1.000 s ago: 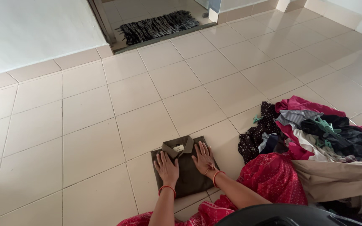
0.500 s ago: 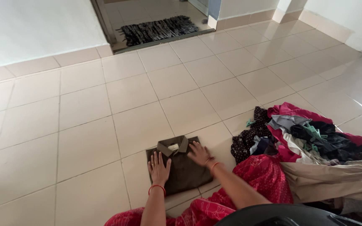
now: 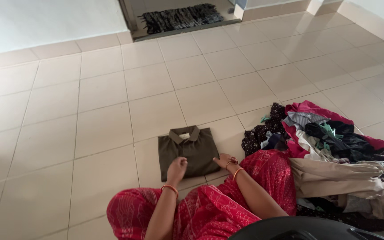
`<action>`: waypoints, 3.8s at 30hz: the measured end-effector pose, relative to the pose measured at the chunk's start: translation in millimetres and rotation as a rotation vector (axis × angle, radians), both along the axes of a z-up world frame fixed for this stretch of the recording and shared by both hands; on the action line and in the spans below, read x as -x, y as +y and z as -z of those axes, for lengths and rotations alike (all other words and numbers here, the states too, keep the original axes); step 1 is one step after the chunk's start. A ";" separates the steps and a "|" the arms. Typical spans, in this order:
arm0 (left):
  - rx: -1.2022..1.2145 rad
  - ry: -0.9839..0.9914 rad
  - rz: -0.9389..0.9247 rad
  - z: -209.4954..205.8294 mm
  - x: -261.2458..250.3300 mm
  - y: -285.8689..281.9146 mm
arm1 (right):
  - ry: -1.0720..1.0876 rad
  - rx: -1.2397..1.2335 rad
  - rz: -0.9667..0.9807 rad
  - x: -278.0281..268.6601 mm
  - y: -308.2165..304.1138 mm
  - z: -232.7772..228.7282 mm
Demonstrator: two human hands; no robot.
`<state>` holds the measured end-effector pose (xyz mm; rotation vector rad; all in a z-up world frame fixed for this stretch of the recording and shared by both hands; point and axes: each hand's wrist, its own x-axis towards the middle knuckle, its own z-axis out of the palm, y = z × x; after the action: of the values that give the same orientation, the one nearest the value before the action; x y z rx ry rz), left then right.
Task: The person folds a shirt and a piece of black clothing by hand while sitting on the floor near a pile of laundry.
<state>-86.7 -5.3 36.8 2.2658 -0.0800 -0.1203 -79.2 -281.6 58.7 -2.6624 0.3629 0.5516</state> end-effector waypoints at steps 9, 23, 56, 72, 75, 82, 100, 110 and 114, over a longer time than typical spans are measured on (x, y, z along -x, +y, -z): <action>-0.377 0.272 0.095 -7.2 24.2 -11.4 | 0.115 -0.091 -0.061 10.4 -5.9 -9.1; 0.890 0.826 -0.287 12.8 67.5 -63.8 | -0.305 -0.287 0.118 -3.0 1.9 13.7; 1.247 0.043 -0.678 -13.2 19.7 -18.5 | -0.236 -0.126 -0.046 -17.0 -9.2 74.6; 1.426 -0.580 -0.898 -97.5 4.0 278.9 | -0.136 -0.111 -0.048 2.4 14.2 19.1; 1.402 -0.713 -0.912 -101.9 28.6 312.9 | -0.133 -0.097 -0.058 -3.7 16.3 22.1; 1.413 -0.661 -1.229 -99.2 67.3 357.6 | -0.128 -0.087 -0.043 -4.1 14.1 36.4; 1.345 -0.397 -1.536 -21.2 117.0 368.4 | -0.117 -0.059 -0.034 -13.6 19.7 45.3; 0.775 -0.083 -1.626 -14.2 151.6 369.6 | -0.127 -0.048 -0.126 -22.3 26.6 47.9; -0.356 -0.310 -1.317 -37.9 175.9 369.6 | -0.142 -0.037 -0.171 -10.0 12.7 45.8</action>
<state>-262.5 364.3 74.8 2.2032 1.3191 0.9583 -69.2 -268.9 12.9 -2.6925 0.0834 0.4116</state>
